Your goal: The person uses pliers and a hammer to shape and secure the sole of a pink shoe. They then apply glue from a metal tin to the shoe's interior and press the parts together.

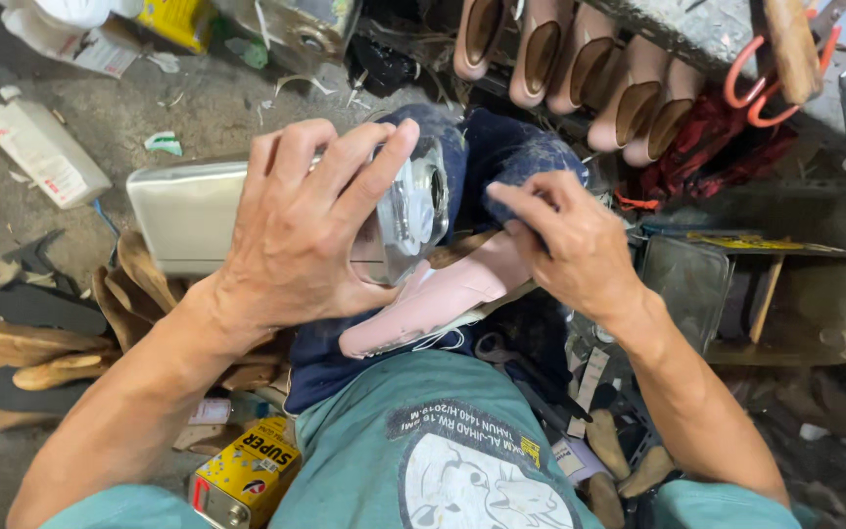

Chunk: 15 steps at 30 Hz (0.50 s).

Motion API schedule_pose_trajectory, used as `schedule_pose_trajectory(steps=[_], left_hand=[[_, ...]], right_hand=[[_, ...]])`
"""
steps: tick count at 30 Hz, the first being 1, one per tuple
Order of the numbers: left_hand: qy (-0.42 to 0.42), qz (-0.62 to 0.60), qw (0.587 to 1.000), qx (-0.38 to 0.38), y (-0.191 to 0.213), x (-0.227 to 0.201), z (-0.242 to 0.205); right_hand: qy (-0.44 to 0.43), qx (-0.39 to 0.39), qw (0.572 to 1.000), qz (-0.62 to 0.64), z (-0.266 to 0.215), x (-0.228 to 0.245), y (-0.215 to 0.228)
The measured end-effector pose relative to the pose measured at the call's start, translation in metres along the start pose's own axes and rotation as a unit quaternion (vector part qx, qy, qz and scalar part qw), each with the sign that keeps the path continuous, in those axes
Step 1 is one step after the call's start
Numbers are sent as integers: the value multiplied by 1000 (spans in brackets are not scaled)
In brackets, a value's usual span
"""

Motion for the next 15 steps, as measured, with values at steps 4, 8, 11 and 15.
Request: schedule_pose_trajectory(steps=[4, 8, 11, 15], left_hand=[[-28, 16, 999, 23, -4, -7, 12], [-31, 23, 998, 41, -7, -7, 15], [-28, 21, 998, 49, -8, -4, 13], [-23, 5, 998, 50, -10, 7, -2]], right_hand=[[-5, 22, 1000, -12, 4, -9, -14], [44, 31, 998, -24, 12, -4, -22], [59, 38, 997, -27, 17, -3, -28], [78, 33, 996, -28, 25, 5, -24]])
Point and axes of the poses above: each hand's wrist, its own z-axis towards the middle knuckle, its own y-axis out of the back of the hand, x = y × z, the point moved 10 cm from there along z, towards the middle knuckle, and after that the axes turned 11 degrees about z, right-handed, at the moved point
